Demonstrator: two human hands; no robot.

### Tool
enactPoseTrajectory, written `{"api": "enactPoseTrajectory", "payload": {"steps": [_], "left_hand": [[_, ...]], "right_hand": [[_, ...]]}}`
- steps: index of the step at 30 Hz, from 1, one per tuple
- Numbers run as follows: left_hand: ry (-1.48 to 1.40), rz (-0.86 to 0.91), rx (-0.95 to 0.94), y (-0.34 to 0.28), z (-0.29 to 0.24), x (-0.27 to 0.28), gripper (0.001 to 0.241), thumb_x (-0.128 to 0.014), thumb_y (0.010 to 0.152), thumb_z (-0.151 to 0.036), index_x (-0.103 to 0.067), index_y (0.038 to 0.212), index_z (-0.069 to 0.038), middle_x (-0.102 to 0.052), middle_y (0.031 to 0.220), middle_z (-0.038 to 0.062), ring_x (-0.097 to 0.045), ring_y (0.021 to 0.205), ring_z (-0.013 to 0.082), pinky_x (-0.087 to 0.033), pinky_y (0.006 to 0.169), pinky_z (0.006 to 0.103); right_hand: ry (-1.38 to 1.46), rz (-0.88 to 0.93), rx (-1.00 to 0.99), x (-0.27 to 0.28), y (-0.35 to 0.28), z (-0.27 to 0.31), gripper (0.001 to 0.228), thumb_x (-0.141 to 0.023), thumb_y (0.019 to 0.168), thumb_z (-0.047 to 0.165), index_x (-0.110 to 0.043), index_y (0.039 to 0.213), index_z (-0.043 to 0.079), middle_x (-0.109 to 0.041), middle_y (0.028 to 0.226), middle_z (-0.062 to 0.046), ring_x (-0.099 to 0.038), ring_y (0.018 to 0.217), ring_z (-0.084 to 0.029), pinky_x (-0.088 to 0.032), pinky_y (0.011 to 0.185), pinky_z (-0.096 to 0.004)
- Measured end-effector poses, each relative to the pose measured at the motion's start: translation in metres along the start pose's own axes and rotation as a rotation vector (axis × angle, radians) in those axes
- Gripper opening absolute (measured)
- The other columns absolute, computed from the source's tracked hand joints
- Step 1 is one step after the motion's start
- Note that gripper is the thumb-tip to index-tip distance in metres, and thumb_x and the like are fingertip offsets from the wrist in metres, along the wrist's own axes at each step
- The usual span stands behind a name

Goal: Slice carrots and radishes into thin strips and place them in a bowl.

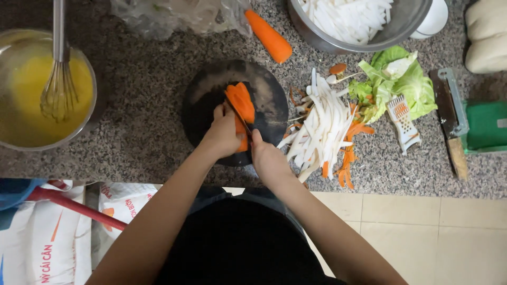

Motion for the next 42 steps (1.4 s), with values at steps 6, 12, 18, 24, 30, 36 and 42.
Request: {"api": "enactPoseTrajectory", "payload": {"steps": [6, 12, 18, 24, 30, 36, 42], "left_hand": [[0.026, -0.073, 0.029, 0.028, 0.039, -0.018, 0.087, -0.064, 0.096, -0.021, -0.012, 0.162, 0.001, -0.021, 0.159, 0.030, -0.040, 0.142, 0.0453, -0.050, 0.109, 0.0505], [-0.041, -0.181, -0.017, -0.043, -0.007, -0.012, 0.064, -0.048, 0.104, -0.010, -0.021, 0.160, 0.005, -0.033, 0.149, 0.038, -0.049, 0.133, 0.0521, -0.053, 0.103, 0.0557], [0.066, -0.227, -0.046, -0.018, 0.035, -0.046, 0.074, -0.059, 0.095, -0.018, -0.027, 0.158, 0.005, -0.035, 0.147, 0.040, -0.050, 0.128, 0.0580, -0.059, 0.088, 0.0578], [0.096, -0.291, -0.064, -0.024, 0.025, -0.042, 0.083, -0.068, 0.088, -0.013, -0.026, 0.158, 0.005, -0.034, 0.144, 0.035, -0.045, 0.130, 0.0596, -0.058, 0.088, 0.0609], [0.148, -0.331, -0.097, -0.023, 0.026, -0.046, 0.076, -0.066, 0.090, -0.016, -0.033, 0.155, 0.003, -0.039, 0.138, 0.034, -0.049, 0.125, 0.0602, -0.063, 0.077, 0.0551], [0.167, -0.316, -0.089, -0.018, 0.029, -0.044, 0.077, -0.067, 0.088, -0.017, -0.035, 0.154, 0.005, -0.042, 0.136, 0.037, -0.051, 0.122, 0.0607, -0.063, 0.078, 0.0559], [0.197, -0.259, -0.050, -0.017, 0.021, -0.038, 0.076, -0.064, 0.089, -0.016, -0.034, 0.155, 0.006, -0.043, 0.136, 0.039, -0.055, 0.119, 0.0576, -0.063, 0.080, 0.0541]], "right_hand": [[-0.024, 0.004, 0.017, -0.006, 0.010, -0.001, 0.045, -0.034, 0.104, 0.020, -0.033, 0.147, 0.006, -0.070, 0.090, -0.028, -0.072, 0.088, -0.051, -0.058, 0.075, -0.062], [0.050, -0.041, 0.014, 0.011, 0.002, -0.010, 0.033, -0.041, 0.104, 0.032, -0.042, 0.127, 0.008, -0.070, 0.089, -0.032, -0.070, 0.091, -0.053, -0.056, 0.079, -0.062], [0.370, -0.222, 0.064, 0.064, -0.067, 0.027, 0.038, -0.042, 0.101, 0.021, -0.042, 0.139, 0.020, -0.075, 0.098, -0.021, -0.068, 0.098, -0.052, -0.054, 0.084, -0.064], [0.212, -0.098, -0.146, 0.049, -0.076, 0.016, 0.033, -0.037, 0.105, 0.034, -0.044, 0.137, 0.031, -0.072, 0.101, -0.028, -0.069, 0.100, -0.051, -0.055, 0.092, -0.059], [0.107, -0.126, -0.051, 0.032, -0.080, 0.004, 0.034, -0.040, 0.103, 0.027, -0.042, 0.137, 0.028, -0.070, 0.099, -0.025, -0.071, 0.092, -0.050, -0.058, 0.083, -0.059], [0.044, -0.144, 0.010, 0.019, -0.078, -0.009, 0.040, -0.042, 0.100, 0.020, -0.041, 0.140, 0.023, -0.070, 0.096, -0.024, -0.072, 0.086, -0.048, -0.060, 0.075, -0.059], [0.034, -0.095, 0.003, 0.031, -0.088, -0.003, 0.041, -0.041, 0.099, 0.018, -0.041, 0.141, 0.016, -0.070, 0.092, -0.026, -0.071, 0.086, -0.051, -0.058, 0.074, -0.061]]}}
Point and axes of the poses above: each hand's wrist, its own y-axis towards the middle knuckle, its own x-axis out of the back of the hand, z = x × y, the point moved 1 cm from there along y, towards the middle knuckle
